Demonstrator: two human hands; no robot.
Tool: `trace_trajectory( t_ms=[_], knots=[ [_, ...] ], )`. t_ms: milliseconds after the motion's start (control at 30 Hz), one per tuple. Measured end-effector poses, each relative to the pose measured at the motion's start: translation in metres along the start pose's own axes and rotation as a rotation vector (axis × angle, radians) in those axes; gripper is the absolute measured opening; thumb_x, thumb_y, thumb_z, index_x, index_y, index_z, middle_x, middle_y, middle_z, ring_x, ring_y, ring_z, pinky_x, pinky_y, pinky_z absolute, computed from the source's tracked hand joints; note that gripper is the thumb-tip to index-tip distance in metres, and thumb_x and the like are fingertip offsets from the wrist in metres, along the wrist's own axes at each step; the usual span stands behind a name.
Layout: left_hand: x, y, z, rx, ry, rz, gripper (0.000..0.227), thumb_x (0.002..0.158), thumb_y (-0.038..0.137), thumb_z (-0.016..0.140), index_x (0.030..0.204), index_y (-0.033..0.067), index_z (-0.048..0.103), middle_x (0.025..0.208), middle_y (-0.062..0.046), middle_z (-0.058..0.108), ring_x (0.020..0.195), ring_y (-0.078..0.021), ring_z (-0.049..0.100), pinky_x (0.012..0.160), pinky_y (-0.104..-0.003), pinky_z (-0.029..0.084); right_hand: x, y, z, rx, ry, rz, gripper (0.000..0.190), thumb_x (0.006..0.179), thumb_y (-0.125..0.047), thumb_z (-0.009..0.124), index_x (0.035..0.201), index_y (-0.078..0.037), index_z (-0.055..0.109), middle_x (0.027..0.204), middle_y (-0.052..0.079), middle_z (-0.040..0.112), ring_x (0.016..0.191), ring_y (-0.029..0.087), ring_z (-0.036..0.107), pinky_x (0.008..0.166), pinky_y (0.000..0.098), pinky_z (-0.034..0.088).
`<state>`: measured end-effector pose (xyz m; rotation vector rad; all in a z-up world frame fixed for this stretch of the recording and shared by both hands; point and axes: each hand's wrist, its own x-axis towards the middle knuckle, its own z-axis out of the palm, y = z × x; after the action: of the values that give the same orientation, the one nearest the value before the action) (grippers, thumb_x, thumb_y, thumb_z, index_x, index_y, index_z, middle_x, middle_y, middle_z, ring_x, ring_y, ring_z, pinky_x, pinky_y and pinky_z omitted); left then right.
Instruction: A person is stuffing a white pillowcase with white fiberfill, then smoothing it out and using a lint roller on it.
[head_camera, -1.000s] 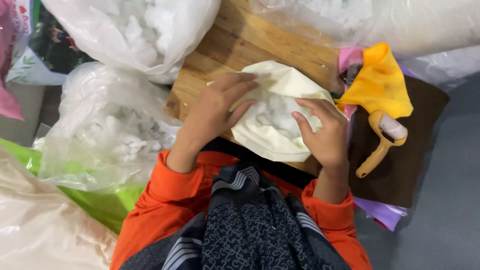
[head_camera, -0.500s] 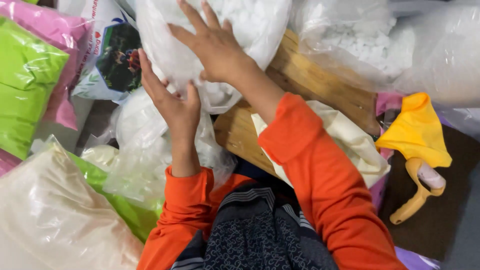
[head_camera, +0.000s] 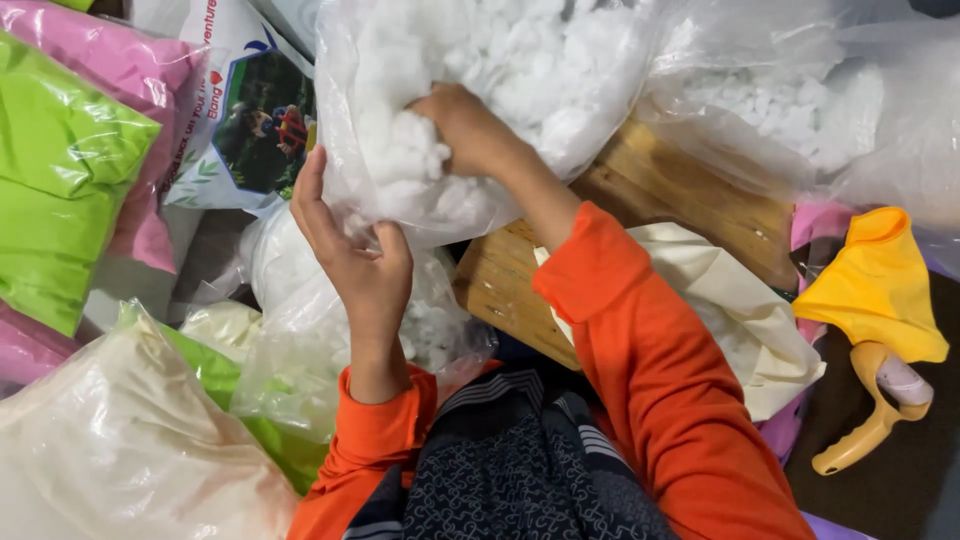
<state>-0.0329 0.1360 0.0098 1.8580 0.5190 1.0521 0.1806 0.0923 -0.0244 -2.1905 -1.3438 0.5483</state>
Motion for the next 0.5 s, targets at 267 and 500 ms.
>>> trace_trajectory(
  t_ms=[267,500],
  knots=[
    [-0.007,0.011,0.008,0.015,-0.017,0.072,0.089,0.083,-0.016,0.064,0.163,0.0099,0.035,0.162,-0.020,0.026,0.151,-0.0426,0.029,0.125,-0.055,0.026,-0.041,0.057,-0.070,0.008,0.474,-0.233,0.038,0.078,-0.019,0.082,0.112,-0.007,0.069,0.110,0.011,0.070,0.101,0.026,0.062,0.090,0.0357,0.046],
    [-0.010,0.046,0.011,0.178,-0.098,0.314,0.078,0.108,0.037,0.080,0.165,0.0138,0.031,0.174,-0.012,0.019,0.166,-0.0374,0.020,0.141,-0.065,0.018,-0.066,0.113,-0.083,0.039,0.842,0.204,0.053,0.092,-0.027,0.069,0.139,-0.007,0.053,0.140,0.014,0.060,0.134,0.028,0.053,0.118,0.0327,0.034]
  ],
)
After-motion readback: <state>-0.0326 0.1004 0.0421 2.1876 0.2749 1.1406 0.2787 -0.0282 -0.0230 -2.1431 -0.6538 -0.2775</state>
